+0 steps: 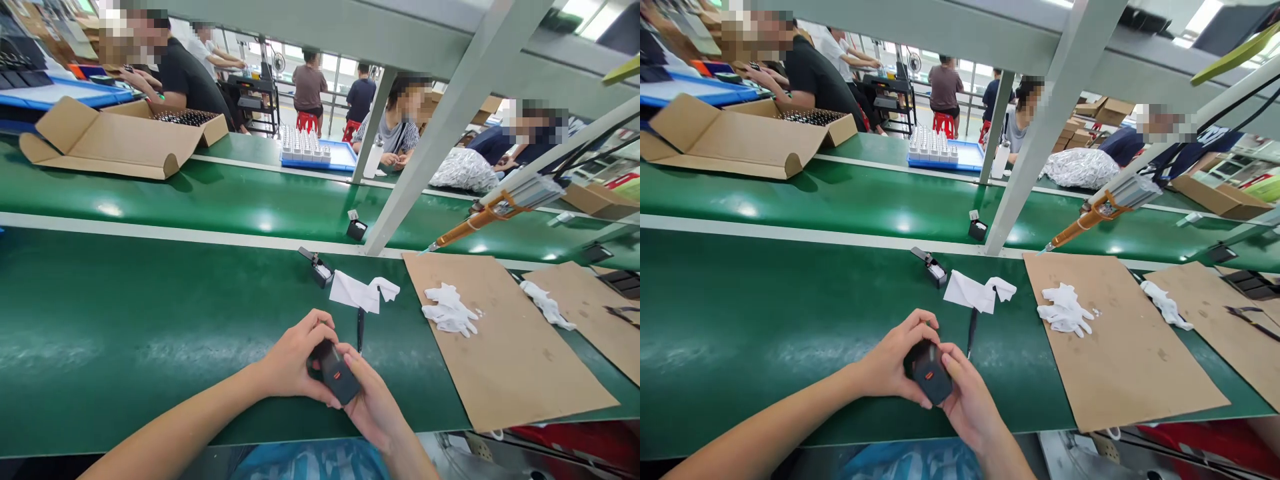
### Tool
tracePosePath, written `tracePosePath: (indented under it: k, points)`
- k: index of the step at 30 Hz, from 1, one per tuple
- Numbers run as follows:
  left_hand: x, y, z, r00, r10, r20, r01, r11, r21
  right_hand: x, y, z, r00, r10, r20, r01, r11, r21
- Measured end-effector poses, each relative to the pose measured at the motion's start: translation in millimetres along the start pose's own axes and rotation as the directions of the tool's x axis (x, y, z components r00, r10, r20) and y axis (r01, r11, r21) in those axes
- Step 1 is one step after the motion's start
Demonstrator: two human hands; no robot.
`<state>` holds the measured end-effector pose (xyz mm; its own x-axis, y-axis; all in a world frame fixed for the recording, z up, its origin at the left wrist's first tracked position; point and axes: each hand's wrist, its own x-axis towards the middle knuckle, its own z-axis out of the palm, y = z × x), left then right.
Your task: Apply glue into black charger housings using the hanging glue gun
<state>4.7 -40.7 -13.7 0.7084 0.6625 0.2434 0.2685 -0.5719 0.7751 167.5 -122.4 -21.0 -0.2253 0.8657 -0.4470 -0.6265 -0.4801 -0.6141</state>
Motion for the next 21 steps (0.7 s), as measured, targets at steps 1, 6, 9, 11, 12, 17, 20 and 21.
tracePosePath:
  k: [1,6,9,11,12,17,20,21]
  points:
    - [0,-1,-0.5,0.999,0.028,0.036,-0.029,1.0,0.008,-2,-2,-5,0.997,-0.068,-0.028,0.066,0.994,-0.086]
    - [4,-16,-7.7,1.0,0.005,0.029,-0.007,0.999,0.047,-12,-10,-42,0.844,-0.529,-0.091,0.341,0.659,-0.67]
    - [9,-34,-14.3,0.963,-0.183,-0.199,0.197,0.979,0.056,-21,-16,-66,0.703,-0.711,-0.02,0.324,0.345,-0.881]
    - [15,-47,-17.8,0.909,-0.303,-0.288,0.326,0.945,0.034,-28,-20,-82,0.609,-0.788,0.092,0.287,0.111,-0.952]
    - [19,-52,-18.8,0.889,-0.347,-0.3,0.371,0.928,0.027,-31,-21,-89,0.566,-0.811,0.149,0.258,0.003,-0.966]
    - [53,-68,-17.8,0.82,-0.468,-0.33,0.508,0.86,0.044,-36,-24,-112,0.463,-0.826,0.322,0.114,-0.305,-0.946]
    - [77,-71,-18.3,0.795,-0.488,-0.361,0.532,0.846,0.028,-33,-21,-118,0.46,-0.812,0.359,0.078,-0.366,-0.927]
    - [82,-71,-19.3,0.806,-0.474,-0.356,0.515,0.857,0.025,-31,-19,-119,0.449,-0.813,0.372,0.072,-0.382,-0.921]
